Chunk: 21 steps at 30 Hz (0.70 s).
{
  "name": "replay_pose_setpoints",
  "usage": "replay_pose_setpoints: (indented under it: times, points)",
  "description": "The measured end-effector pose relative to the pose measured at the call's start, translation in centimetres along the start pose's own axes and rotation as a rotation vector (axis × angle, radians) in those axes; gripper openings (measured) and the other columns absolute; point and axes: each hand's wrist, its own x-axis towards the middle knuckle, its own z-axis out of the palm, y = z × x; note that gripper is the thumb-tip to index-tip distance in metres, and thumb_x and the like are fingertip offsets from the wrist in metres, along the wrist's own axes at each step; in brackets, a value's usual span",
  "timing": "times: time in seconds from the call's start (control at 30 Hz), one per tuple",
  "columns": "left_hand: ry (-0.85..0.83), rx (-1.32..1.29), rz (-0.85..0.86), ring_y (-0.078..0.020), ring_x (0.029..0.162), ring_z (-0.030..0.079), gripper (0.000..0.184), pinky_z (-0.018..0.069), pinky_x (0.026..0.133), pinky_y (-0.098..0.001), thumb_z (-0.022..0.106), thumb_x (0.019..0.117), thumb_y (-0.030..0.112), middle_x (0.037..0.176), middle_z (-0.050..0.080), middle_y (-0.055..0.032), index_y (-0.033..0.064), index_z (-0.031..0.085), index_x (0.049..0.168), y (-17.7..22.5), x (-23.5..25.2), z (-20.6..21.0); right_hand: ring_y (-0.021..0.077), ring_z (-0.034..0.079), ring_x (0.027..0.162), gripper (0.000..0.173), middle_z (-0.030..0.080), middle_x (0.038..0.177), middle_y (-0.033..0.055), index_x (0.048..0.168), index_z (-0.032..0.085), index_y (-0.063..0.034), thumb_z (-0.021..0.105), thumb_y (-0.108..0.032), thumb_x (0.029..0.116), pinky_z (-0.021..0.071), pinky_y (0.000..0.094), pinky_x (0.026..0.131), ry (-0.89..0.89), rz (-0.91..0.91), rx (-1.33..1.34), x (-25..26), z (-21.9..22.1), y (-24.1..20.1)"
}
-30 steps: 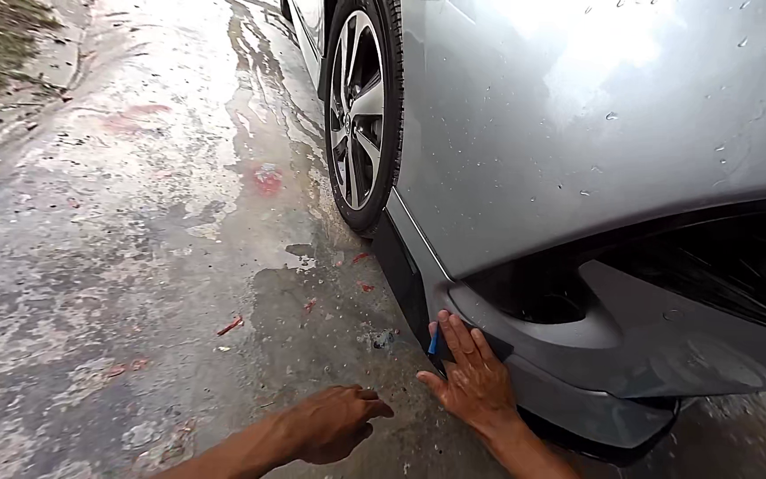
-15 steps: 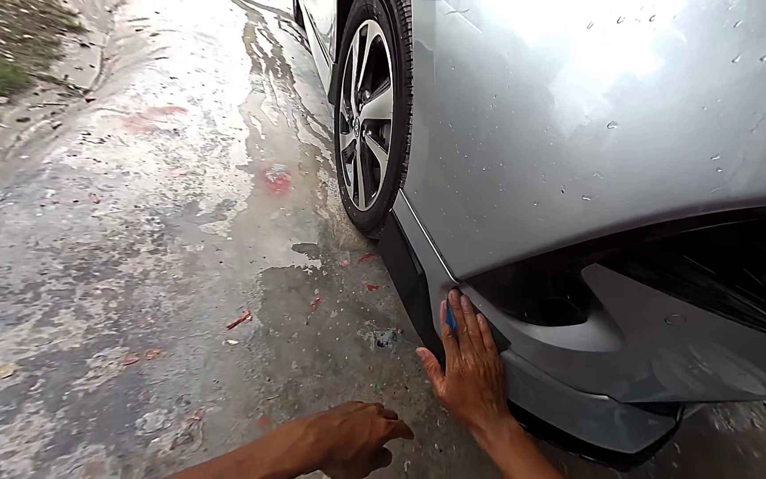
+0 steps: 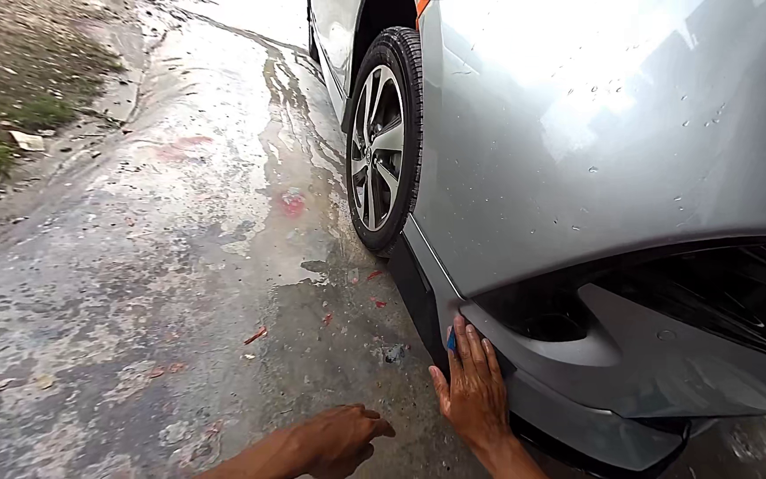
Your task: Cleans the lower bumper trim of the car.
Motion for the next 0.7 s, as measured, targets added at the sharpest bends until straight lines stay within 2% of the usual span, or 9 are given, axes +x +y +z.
replay_pose_setpoints:
  times: [0.13,0.2,0.27,0.37,0.43,0.5,0.6,0.67,0.7]
  points:
    - [-0.011,-0.04,0.053,-0.0397,0.13,0.057,0.045,0.0443,0.107,-0.0593,0.052,0.1072,0.026,0.143,0.059,-0.0172,0.0172,0.05,0.151,1.0,0.1,0.3,0.0212,0.05,0.143,0.054,0.055,0.153,0.0049,0.132,0.07,-0.0088,0.043,-0.046,0.1029,0.0366,0.0444,0.119,-0.042,0.0,0.002,-1.2,-1.1,0.9]
    - [0.04,-0.067,0.058,-0.0391,0.129,0.058,0.043,0.0438,0.108,-0.0588,0.052,0.1069,0.023,0.141,0.061,-0.0173,0.0143,0.052,0.149,-0.6,-1.0,0.3,0.0201,0.049,0.144,0.055,0.054,0.153,0.0049,0.132,0.069,-0.0085,0.041,-0.047,0.1034,0.0336,0.0426,0.12,-0.025,0.018,-0.036,-2.6,-1.6,1.3]
    - [0.039,-0.029,0.028,-0.0398,0.128,0.059,0.042,0.0446,0.107,-0.0594,0.05,0.1068,0.019,0.141,0.061,-0.0179,0.0135,0.052,0.149,-1.2,-0.8,-0.2,0.0215,0.048,0.144,0.058,0.053,0.154,0.0069,0.131,0.07,-0.0074,0.042,-0.05,0.1021,0.0334,0.0442,0.119,-0.007,0.045,-0.018,-1.4,-0.5,-0.1]
    - [-0.025,0.011,0.059,-0.0405,0.13,0.057,0.044,0.0447,0.106,-0.0599,0.049,0.1076,0.023,0.143,0.059,-0.0181,0.0168,0.05,0.151,1.1,1.3,0.3,0.0246,0.045,0.146,0.062,0.049,0.157,0.0082,0.137,0.066,-0.0072,0.044,-0.052,0.1005,0.0333,0.0476,0.121,-0.048,0.038,0.061,0.8,0.8,-1.4]
    - [-0.029,-0.018,0.099,-0.0394,0.131,0.057,0.045,0.0435,0.108,-0.0594,0.051,0.1077,0.03,0.142,0.06,-0.0171,0.0174,0.05,0.151,1.3,1.0,0.9,0.0217,0.044,0.147,0.065,0.05,0.157,0.0068,0.142,0.062,-0.0085,0.042,-0.055,0.1017,0.032,0.0426,0.123,-0.049,-0.004,0.047,-1.1,-0.1,0.9]
    - [0.03,-0.095,0.082,-0.0385,0.13,0.059,0.044,0.0426,0.11,-0.0592,0.053,0.107,0.031,0.141,0.061,-0.0172,0.0144,0.053,0.148,-1.0,-0.7,1.8,0.0169,0.04,0.149,0.067,0.051,0.156,0.0039,0.145,0.059,-0.0104,0.038,-0.059,0.1032,0.0242,0.0387,0.125,-0.055,-0.018,-0.044,-6.3,-2.1,5.1]
    - [0.087,-0.121,-0.015,-0.0413,0.125,0.062,0.04,0.0448,0.107,-0.061,0.052,0.1063,0.016,0.137,0.063,-0.0207,0.009,0.056,0.145,-5.1,-3.1,2.2,0.0139,0.026,0.155,0.067,0.043,0.162,0.0021,0.148,0.054,-0.0095,0.037,-0.058,0.1042,0.0081,0.0396,0.127,-0.093,-0.039,-0.117,-12.9,-3.4,9.8]
    - [0.046,-0.097,-0.013,-0.0408,0.125,0.062,0.04,0.045,0.106,-0.061,0.049,0.1068,0.014,0.138,0.063,-0.0197,0.0105,0.055,0.146,-4.2,-2.6,1.7,0.0147,0.019,0.157,0.072,0.036,0.166,0.005,0.152,0.049,-0.0068,0.038,-0.059,0.1033,0.0014,0.042,0.128,-0.089,-0.024,-0.048,-11.5,-2.5,7.8]
    - [0.032,-0.077,0.018,-0.0403,0.126,0.061,0.04,0.0453,0.106,-0.0611,0.049,0.1072,0.016,0.139,0.063,-0.0188,0.0119,0.055,0.147,-3.0,-1.5,1.3,0.0145,0.021,0.157,0.073,0.037,0.165,0.0049,0.15,0.052,-0.0074,0.039,-0.061,0.1017,0.0029,0.0425,0.128,-0.061,-0.015,0.001,-9.2,-1.5,5.7]
